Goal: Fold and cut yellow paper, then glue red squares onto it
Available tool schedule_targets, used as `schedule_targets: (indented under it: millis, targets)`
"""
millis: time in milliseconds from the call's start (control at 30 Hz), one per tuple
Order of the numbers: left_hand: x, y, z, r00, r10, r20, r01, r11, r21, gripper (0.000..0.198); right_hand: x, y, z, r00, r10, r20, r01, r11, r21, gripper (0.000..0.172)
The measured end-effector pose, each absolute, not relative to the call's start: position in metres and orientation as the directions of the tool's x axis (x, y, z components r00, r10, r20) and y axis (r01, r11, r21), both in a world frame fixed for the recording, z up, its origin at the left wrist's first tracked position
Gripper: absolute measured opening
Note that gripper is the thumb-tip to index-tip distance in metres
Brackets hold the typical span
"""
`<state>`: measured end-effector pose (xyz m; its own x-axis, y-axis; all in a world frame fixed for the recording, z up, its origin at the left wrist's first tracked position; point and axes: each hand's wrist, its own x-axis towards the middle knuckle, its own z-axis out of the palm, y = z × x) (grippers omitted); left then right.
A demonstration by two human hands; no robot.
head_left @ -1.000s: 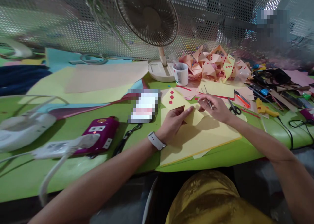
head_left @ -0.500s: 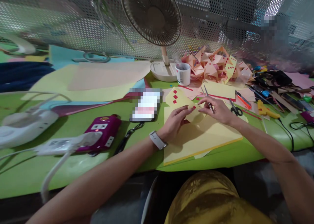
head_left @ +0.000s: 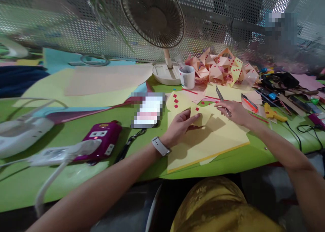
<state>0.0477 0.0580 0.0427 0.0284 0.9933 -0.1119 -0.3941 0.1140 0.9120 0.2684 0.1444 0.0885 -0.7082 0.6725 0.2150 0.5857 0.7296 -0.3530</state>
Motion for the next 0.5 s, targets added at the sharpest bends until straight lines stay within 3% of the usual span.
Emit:
schedule_targets:
  millis: [100, 233, 367, 500]
  targets:
    - [0.048, 0.059, 0.044, 0.007, 0.993, -0.122, -0.433, 0.113, 0.895, 0.036, 0.287, 0.147, 0.085, -0.702, 0.707, 0.092, 0.699, 0.708, -0.106, 0.024]
    - [0.048, 0.06, 0.045, 0.003, 0.988, -0.151, -0.435, 0.138, 0.89, 0.04, 0.296, 0.141, 0.08, -0.638, 0.763, -0.106, 0.758, 0.646, 0.087, 0.029]
    - [0.046, 0.06, 0.044, 0.026, 0.985, -0.171, -0.387, 0.167, 0.907, 0.04, 0.299, 0.138, 0.08, -0.562, 0.806, -0.188, 0.785, 0.591, 0.185, 0.04]
    - [0.047, 0.059, 0.044, -0.006, 0.992, -0.123, -0.404, 0.11, 0.908, 0.037, 0.314, 0.136, 0.088, -0.537, 0.821, -0.192, 0.808, 0.566, 0.162, 0.055]
